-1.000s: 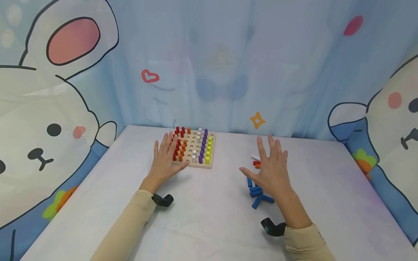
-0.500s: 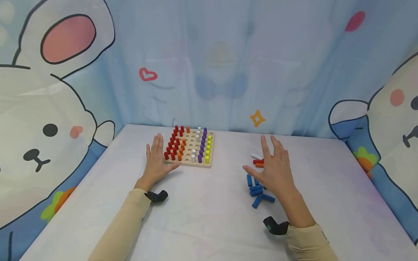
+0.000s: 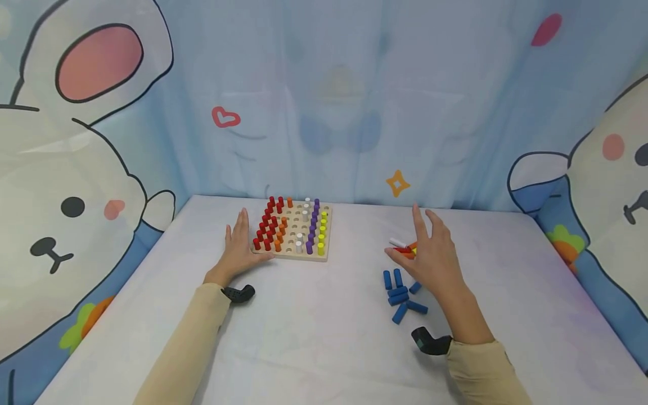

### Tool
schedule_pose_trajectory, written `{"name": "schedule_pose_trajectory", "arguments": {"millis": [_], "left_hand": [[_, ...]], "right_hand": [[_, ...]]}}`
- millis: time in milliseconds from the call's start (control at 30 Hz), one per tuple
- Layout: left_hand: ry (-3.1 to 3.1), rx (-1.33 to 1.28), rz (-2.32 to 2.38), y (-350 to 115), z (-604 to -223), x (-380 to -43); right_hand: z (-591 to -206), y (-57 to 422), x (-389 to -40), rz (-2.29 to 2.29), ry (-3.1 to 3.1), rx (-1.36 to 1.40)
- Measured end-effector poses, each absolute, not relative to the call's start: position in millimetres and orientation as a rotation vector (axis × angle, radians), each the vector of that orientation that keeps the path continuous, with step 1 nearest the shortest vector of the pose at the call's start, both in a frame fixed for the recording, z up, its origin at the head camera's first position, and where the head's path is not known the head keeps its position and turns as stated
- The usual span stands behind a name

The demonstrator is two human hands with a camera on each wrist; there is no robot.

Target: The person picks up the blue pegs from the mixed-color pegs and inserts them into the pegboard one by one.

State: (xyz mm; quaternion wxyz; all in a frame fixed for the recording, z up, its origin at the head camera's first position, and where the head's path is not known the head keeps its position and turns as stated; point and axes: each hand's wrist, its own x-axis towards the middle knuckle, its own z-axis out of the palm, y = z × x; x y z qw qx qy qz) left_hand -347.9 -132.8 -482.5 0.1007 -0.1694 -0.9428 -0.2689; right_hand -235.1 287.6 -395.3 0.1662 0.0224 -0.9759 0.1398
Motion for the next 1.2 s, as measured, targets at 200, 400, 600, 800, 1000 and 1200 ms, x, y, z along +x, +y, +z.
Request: {"name": "schedule_pose_trajectory", "arguments": {"millis": [200,400,600,800,1000,1200], "left_hand": [[-2.811,-0.478,-0.895,-132.0,-483.2,-352.7],[-2.823,-0.510,-0.906,-130.2,-484.6,-351.6],[-2.836,-0.498,-0.860,-134.3,-486.2,-348.8],[-2.849,-0.494,-0.817,-136.9,-488.3,-349.7],[-2.870,-0.502,-0.796,-136.9,-489.3,-352.4],[-2.883,-0.506,-0.793,-134.7,-487.5,-352.9]], "right_hand": [[-397.1,289.3,-236.9,0.438,-2.802,0.022],[-402.2,292.5,-235.7,0.420,-2.814,0.026],[-403.7,293.0,-237.3,0.426,-2.827,0.033],[-401.5,293.4,-236.6,0.447,-2.822,0.037],[-400.7,293.5,-237.3,0.439,-2.832,0.035],[-401.6,294.5,-236.5,0.429,-2.840,0.028]]}}
